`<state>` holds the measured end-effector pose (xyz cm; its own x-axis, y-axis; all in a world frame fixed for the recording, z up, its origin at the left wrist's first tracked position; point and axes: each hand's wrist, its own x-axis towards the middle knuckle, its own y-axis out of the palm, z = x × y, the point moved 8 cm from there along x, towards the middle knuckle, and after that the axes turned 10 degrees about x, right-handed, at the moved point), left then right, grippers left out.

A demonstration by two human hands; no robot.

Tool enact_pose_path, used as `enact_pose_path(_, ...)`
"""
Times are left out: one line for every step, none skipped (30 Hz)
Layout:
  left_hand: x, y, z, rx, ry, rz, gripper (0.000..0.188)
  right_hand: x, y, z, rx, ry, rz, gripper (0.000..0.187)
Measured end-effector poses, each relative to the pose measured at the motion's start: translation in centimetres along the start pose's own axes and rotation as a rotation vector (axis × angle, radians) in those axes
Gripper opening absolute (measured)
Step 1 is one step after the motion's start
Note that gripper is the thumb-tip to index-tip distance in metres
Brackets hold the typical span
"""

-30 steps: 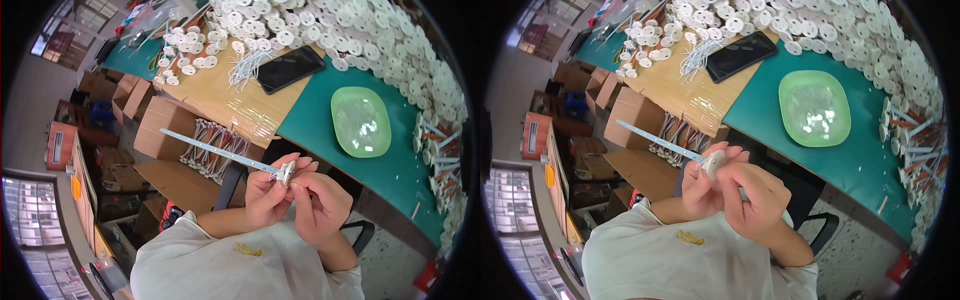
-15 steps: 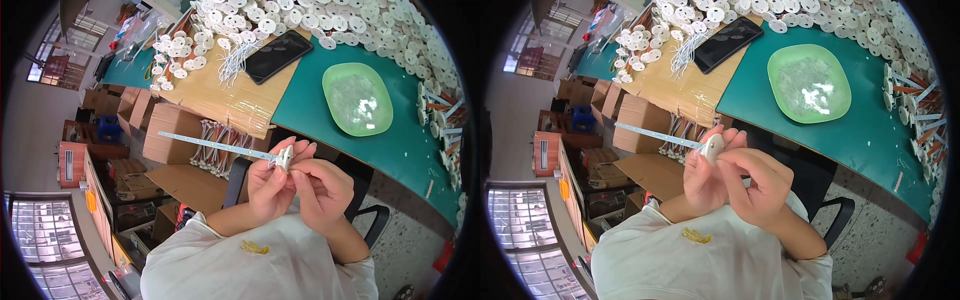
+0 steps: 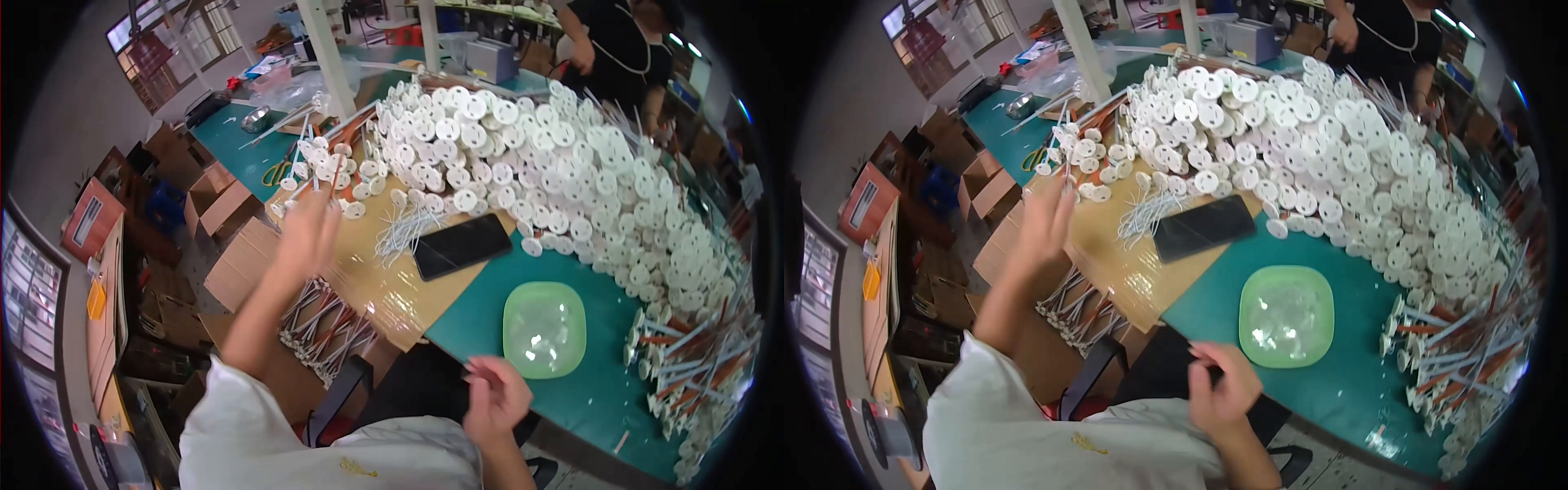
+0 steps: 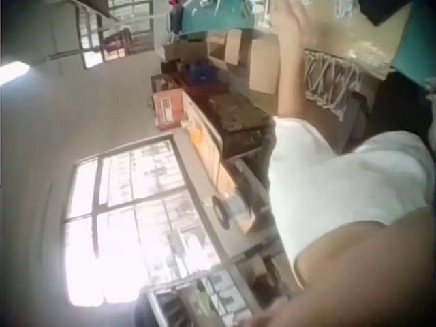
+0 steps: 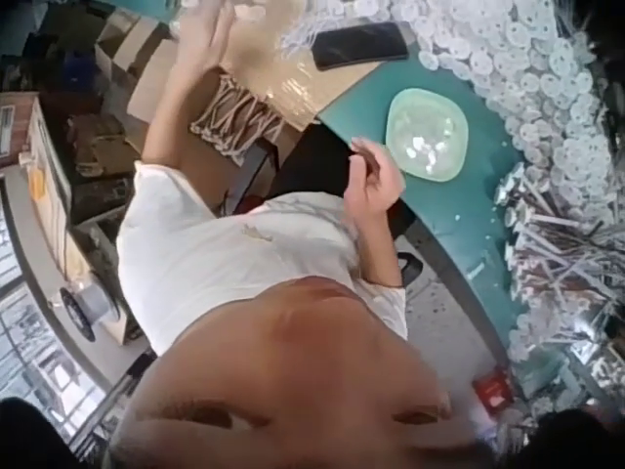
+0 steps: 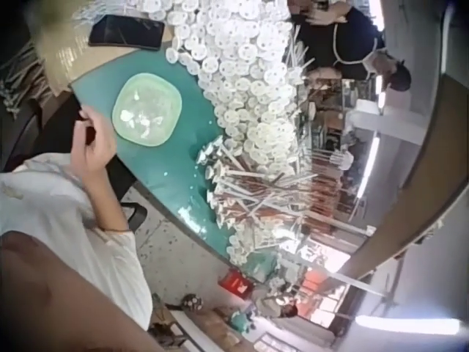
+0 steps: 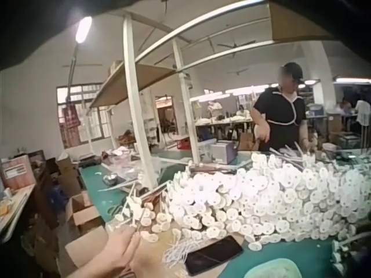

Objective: Assemble light strips by attaching circular plastic components onto long flexible strips.

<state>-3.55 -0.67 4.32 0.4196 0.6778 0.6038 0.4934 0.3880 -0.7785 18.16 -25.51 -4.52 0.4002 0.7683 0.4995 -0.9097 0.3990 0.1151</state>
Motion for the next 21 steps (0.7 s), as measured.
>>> enact_pose_path(2.0, 0.1, 4.2, 0.033, -0.006, 0.066, 0.030, -0.3, -0.7, 1.2, -0.075, -0.046, -0.013, 0.015)
enact_pose_path(4.1, 0.6, 7.3, 0.171, -0.032, 0.135, 0.030, -0.5, -2.0, 1.4, -0.119, -0.068, -0.042, 0.015)
enact_pose_path(5.9, 1.3, 10.1, 0.305, -0.055, 0.213, 0.031, -0.9, -3.3, 1.3, -0.161, -0.033, -0.081, 0.014)
enact_pose_path(7.5, 1.7, 12.4, 0.353, -0.046, 0.222, 0.032, -1.5, -4.6, 1.5, -0.207, 0.004, -0.122, 0.015)
enact_pose_path(9.2, 1.9, 13.5, 0.423, -0.042, 0.223, 0.032, -2.2, -5.5, 1.7, -0.216, 0.004, -0.125, 0.015)
enact_pose_path(10.6, 2.2, 14.3, 0.413, -0.035, 0.225, 0.032, -3.3, -7.0, 1.4, -0.224, 0.069, -0.191, 0.014)
enact_pose_path(11.9, 2.4, 15.2, 0.437, -0.029, 0.242, 0.036, -4.2, -8.2, 1.1, -0.232, 0.133, -0.260, 0.012)
enact_pose_path(13.1, 3.4, 15.5, 0.449, -0.014, 0.261, 0.039, -5.0, -9.1, 1.4, -0.256, 0.135, -0.279, 0.012)
enact_pose_path(14.2, 4.5, 16.3, 0.469, -0.023, 0.272, 0.041, -6.0, -10.3, 1.8, -0.268, 0.148, -0.349, 0.011)
enact_pose_path(14.9, 5.4, 17.2, 0.487, -0.027, 0.283, 0.044, -6.9, -11.4, 2.4, -0.283, 0.159, -0.423, 0.010)
enact_pose_path(15.5, 5.9, 18.6, 0.514, -0.021, 0.264, 0.044, -7.5, -12.4, 2.9, -0.329, 0.168, -0.484, 0.009)
enact_pose_path(16.5, 6.5, 18.8, 0.531, 0.001, 0.249, 0.045, -7.3, -12.5, 3.6, -0.340, 0.136, -0.522, 0.008)
enact_pose_path(16.7, 6.6, 16.2, 0.633, -0.045, 0.376, 0.046, -6.9, -13.0, 4.3, -0.381, 0.116, -0.583, 0.008)
enact_pose_path(16.1, 5.9, 16.5, 0.612, -0.017, 0.372, 0.048, -6.1, -13.4, 4.6, -0.445, 0.121, -0.501, 0.007)
enact_pose_path(15.3, 4.9, 17.0, 0.625, -0.004, 0.303, 0.053, -4.9, -13.3, 5.6, -0.535, 0.093, -0.431, 0.005)
enact_pose_path(14.4, 3.6, 15.2, 0.716, -0.082, 0.322, 0.046, -3.6, -13.3, 6.4, -0.595, 0.062, -0.374, 0.005)
enact_pose_path(13.4, 2.8, 11.6, 0.731, 0.207, 0.066, 0.038, -3.2, -13.6, 7.7, -0.719, -0.050, -0.321, 0.004)
enact_pose_path(11.8, 3.0, 10.7, 0.401, 0.133, 0.028, 0.039, -3.3, -15.1, 8.4, -0.753, -0.046, -0.355, 0.004)
enact_pose_path(10.1, 3.2, 10.1, 0.077, 0.056, 0.001, 0.042, -3.5, -16.6, 9.2, -0.859, -0.037, -0.399, 0.003)
enact_pose_path(7.3, 3.2, 5.1, -0.248, 0.067, -0.024, 0.047, -4.0, -18.3, 9.8, -0.958, -0.025, -0.444, 0.004)
enact_pose_path(3.3, 3.4, 2.8, -0.325, -0.073, -0.027, 0.045, -4.6, -20.8, 10.1, -0.961, 0.009, -0.556, 0.005)
